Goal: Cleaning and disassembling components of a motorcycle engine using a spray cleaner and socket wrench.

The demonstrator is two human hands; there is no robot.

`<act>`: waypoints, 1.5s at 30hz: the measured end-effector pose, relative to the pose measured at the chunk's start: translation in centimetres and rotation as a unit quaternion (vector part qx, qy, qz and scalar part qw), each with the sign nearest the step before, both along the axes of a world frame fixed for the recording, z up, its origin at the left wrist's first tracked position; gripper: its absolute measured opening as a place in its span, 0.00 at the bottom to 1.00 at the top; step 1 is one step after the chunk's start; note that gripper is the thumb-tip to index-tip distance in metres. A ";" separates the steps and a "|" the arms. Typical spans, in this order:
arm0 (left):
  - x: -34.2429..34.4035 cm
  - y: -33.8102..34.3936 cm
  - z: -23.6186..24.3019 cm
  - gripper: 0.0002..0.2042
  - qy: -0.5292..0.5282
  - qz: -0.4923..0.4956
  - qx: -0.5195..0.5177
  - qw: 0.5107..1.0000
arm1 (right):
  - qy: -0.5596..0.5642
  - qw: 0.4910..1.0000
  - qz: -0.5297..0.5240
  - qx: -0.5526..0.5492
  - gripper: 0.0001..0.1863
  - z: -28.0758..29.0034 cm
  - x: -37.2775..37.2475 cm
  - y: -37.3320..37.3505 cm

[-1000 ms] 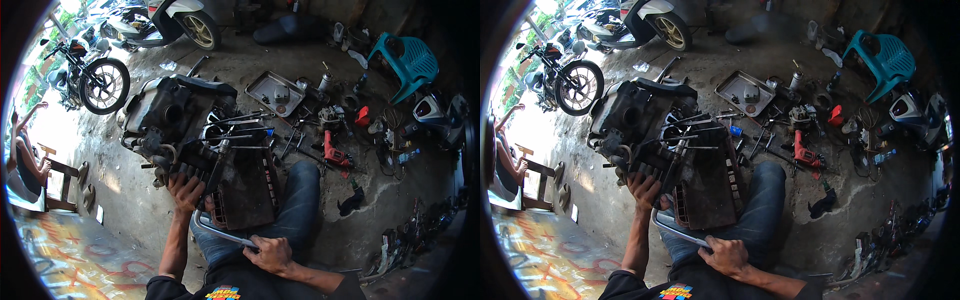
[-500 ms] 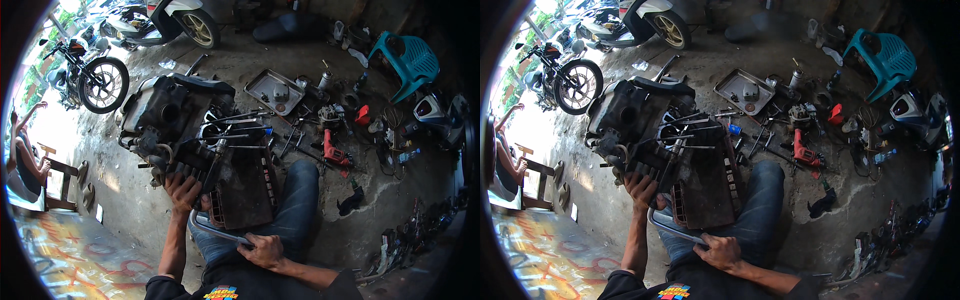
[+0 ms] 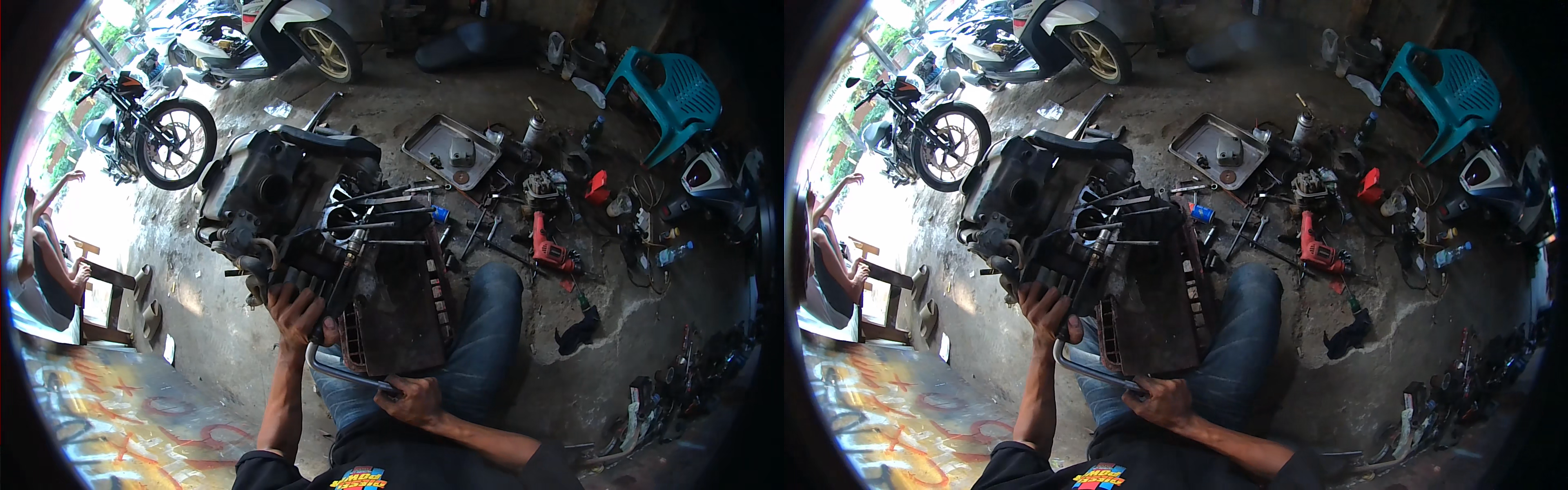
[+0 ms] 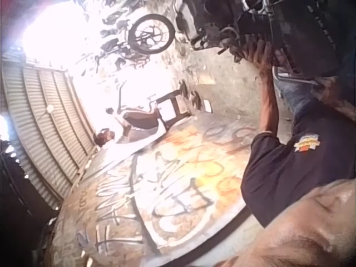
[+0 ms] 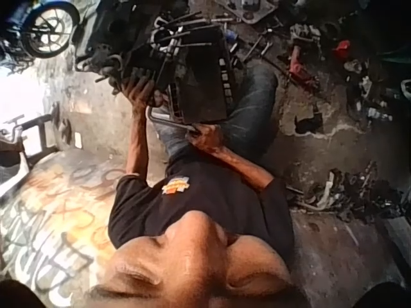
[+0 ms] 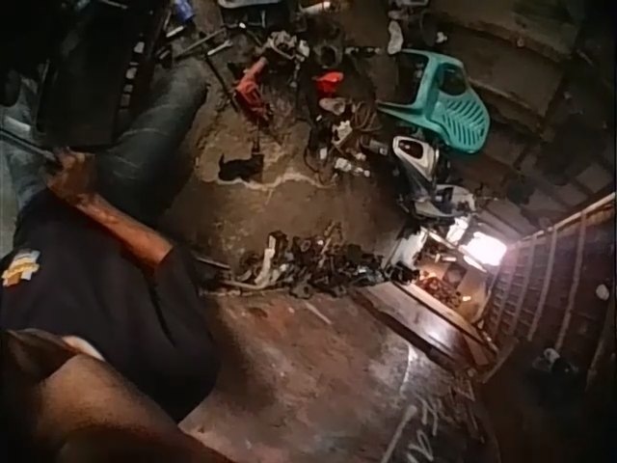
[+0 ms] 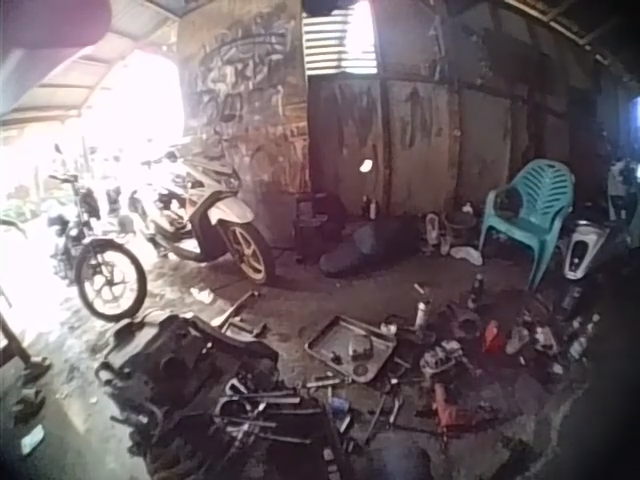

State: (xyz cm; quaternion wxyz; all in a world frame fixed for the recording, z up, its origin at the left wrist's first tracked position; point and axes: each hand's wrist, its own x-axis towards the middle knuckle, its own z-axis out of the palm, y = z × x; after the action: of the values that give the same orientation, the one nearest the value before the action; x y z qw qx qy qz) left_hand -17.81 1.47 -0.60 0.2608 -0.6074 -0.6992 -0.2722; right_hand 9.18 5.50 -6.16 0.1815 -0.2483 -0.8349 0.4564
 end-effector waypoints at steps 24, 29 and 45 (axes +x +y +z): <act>-0.3 -0.3 0.1 0.12 -0.003 -0.027 0.002 1.000 | 0.043 0.998 -0.004 0.038 0.15 -4.5 -1.5 -1.2; -0.4 -0.7 0.4 0.13 -0.013 -0.029 -0.012 0.999 | 0.052 0.997 0.027 0.044 0.13 0.2 -1.0 0.4; -1.1 -1.4 -0.1 0.15 -0.014 -0.053 -0.018 0.998 | -0.049 0.996 0.064 -0.029 0.16 3.7 0.0 0.6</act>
State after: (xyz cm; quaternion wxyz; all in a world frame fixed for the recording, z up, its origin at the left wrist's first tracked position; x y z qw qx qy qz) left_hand -18.93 0.11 -0.66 0.2251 -0.6444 -0.6746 -0.2810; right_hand 9.17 6.13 -2.50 0.1032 -0.2219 -0.8435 0.4782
